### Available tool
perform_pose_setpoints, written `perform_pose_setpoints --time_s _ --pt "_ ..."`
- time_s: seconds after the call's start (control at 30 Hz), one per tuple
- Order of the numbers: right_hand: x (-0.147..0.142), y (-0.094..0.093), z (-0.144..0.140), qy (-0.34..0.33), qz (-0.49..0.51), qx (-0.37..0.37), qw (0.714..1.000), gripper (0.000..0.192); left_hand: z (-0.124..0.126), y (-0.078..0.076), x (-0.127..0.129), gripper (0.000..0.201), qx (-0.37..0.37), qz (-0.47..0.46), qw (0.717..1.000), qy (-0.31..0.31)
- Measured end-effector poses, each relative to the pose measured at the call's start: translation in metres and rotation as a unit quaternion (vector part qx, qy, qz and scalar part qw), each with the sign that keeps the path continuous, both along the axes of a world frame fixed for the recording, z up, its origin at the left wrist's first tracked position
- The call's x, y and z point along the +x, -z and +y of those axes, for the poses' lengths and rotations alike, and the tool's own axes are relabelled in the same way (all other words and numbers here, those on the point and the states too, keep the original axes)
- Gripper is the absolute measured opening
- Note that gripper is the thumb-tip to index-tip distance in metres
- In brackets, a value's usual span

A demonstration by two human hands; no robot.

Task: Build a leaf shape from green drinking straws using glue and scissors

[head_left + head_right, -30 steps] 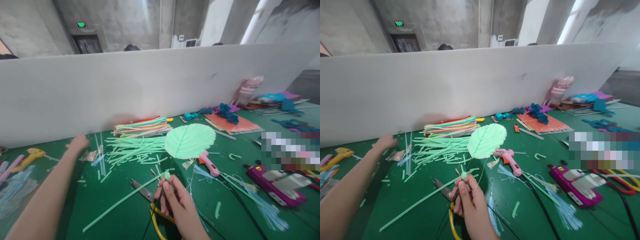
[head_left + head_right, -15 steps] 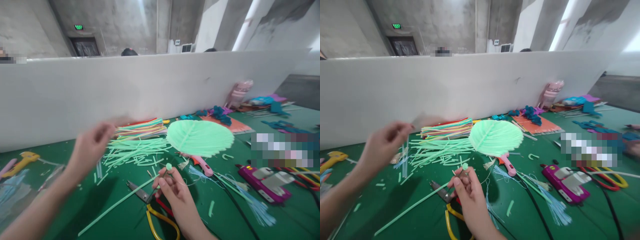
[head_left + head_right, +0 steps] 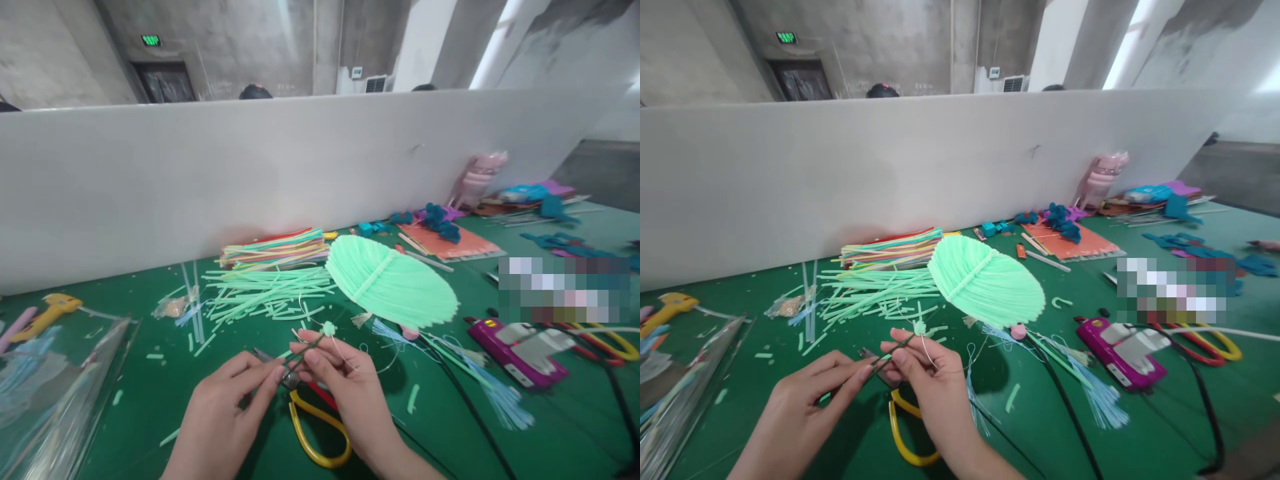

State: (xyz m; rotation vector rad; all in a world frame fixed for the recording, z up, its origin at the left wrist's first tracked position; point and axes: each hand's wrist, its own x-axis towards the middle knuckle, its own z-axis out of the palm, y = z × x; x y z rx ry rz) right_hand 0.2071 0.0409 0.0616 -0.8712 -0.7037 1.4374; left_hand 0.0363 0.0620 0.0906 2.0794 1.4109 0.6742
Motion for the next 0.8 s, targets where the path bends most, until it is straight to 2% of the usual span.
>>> perform_pose_setpoints --time_s 0.1,0.2,0.33,0.43,0.53,0.6,0.67,0.8 --pt "0.001 0.001 0.0 -0.001 -0.037 0.008 0.999 0.034 0.0 -0.001 0.005 0.038 -0.043 0.019 0.999 0.017" --pt "0.002 0.002 -0.001 -0.011 -0.071 0.014 0.997 0.033 0.003 -0.002 0.008 0.049 -0.155 -0.003 0.988 0.026" --pt "0.003 0.001 -0.001 -0.039 -0.056 0.016 0.998 0.026 0.01 -0.007 0.007 0.049 -0.343 -0.113 0.931 0.054" --pt "0.003 0.0 -0.002 -0.049 -0.042 0.028 0.997 0.019 0.01 -0.011 0.003 0.045 -0.422 -0.195 0.884 0.054" --pt "0.002 0.0 -0.002 -0.042 -0.045 0.034 0.998 0.018 0.008 -0.012 -0.001 0.039 -0.45 -0.249 0.857 0.034" --pt "0.002 0.001 -0.002 -0.023 -0.047 0.027 0.998 0.019 0.006 -0.009 -0.003 0.033 -0.448 -0.267 0.853 0.015" --pt "0.002 0.002 -0.001 -0.007 -0.051 0.019 0.999 0.02 0.004 -0.006 -0.004 0.032 -0.432 -0.263 0.863 0.01" --pt "0.003 0.003 0.0 -0.018 -0.066 0.009 0.998 0.025 0.001 -0.001 0.002 0.039 -0.376 -0.216 0.901 0.015"
